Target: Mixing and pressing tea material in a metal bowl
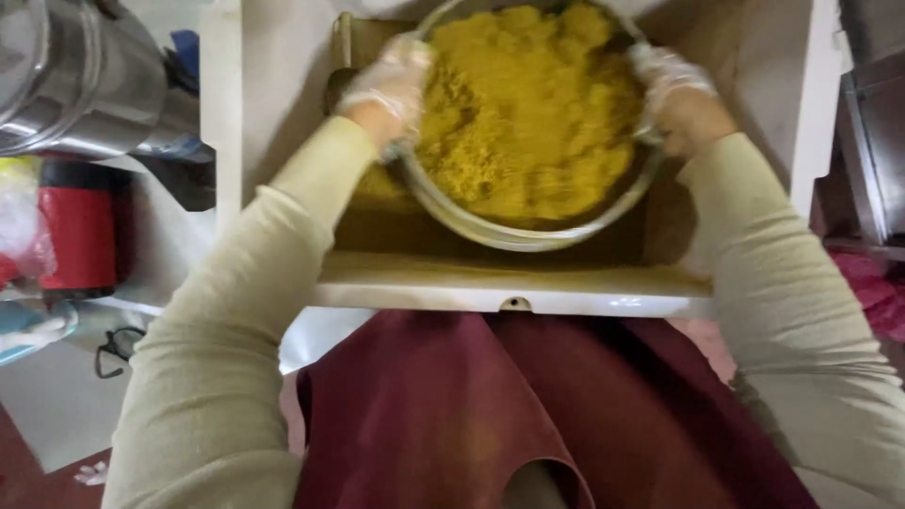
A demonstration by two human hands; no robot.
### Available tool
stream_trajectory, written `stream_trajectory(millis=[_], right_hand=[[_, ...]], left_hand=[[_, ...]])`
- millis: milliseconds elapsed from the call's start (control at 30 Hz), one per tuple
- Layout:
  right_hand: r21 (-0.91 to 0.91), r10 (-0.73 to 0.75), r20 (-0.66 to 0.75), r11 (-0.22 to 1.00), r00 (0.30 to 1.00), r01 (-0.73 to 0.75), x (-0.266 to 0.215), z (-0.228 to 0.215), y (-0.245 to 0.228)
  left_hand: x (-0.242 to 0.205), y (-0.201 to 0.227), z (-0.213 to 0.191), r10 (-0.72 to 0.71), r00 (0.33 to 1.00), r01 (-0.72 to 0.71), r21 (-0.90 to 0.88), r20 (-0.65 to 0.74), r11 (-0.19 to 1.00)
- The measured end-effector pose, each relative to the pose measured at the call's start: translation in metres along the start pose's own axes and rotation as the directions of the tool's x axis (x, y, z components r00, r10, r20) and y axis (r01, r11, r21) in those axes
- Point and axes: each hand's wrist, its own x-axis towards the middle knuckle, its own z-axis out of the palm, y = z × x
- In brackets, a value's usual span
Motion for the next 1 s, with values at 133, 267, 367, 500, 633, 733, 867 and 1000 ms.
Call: stream_trajectory(millis=[133,267,367,500,633,733,867,1000], right_hand=[[-0.128,-0.161,0.063,0.978,0.985,0.167,0.002,-0.012,0.011],[-0.172,-0.362,0.132,0.909,0.923,0.381,0.011,-0.008,0.02],[-0.454,0.539,0.32,0.809,0.779,-0.373,0.045,-0.034,-0.009],[-0.077,0.216,0.337,0.976,0.916,-0.202,0.041,-0.069,-0.074],[-0.412,0.696,0.353,0.716,0.625,-0.563,0.079,-0.089,-0.104],[-0.358,0.566,0.403,0.821,0.719,-0.445,0.061,-0.083,-0.103],[-0.34,0.404,0.318,0.893,0.858,-0.294,0.052,-0.078,-0.041],[-0.249,0.179,0.237,0.961,0.955,-0.118,0.022,-0.044,-0.025]], left_hand=[[-0.045,0.043,-0.03,0.018,0.984,0.026,-0.247,0.176,0.969],[0.085,-0.063,0.031,0.75,0.657,-0.661,0.542,0.083,0.519],[-0.08,0.066,-0.047,-0.03,0.945,0.037,-0.016,0.325,0.999],[-0.025,0.011,-0.019,0.049,0.997,-0.037,-0.173,0.061,0.984],[-0.044,0.041,-0.036,0.125,0.974,-0.081,-0.228,0.188,0.97],[0.02,-0.015,0.002,0.162,0.982,-0.129,-0.288,0.095,0.949],[-0.074,0.061,-0.039,0.058,0.959,0.022,-0.278,0.277,0.96],[0.035,-0.016,0.006,0.704,0.678,-0.717,0.4,0.21,0.571]])
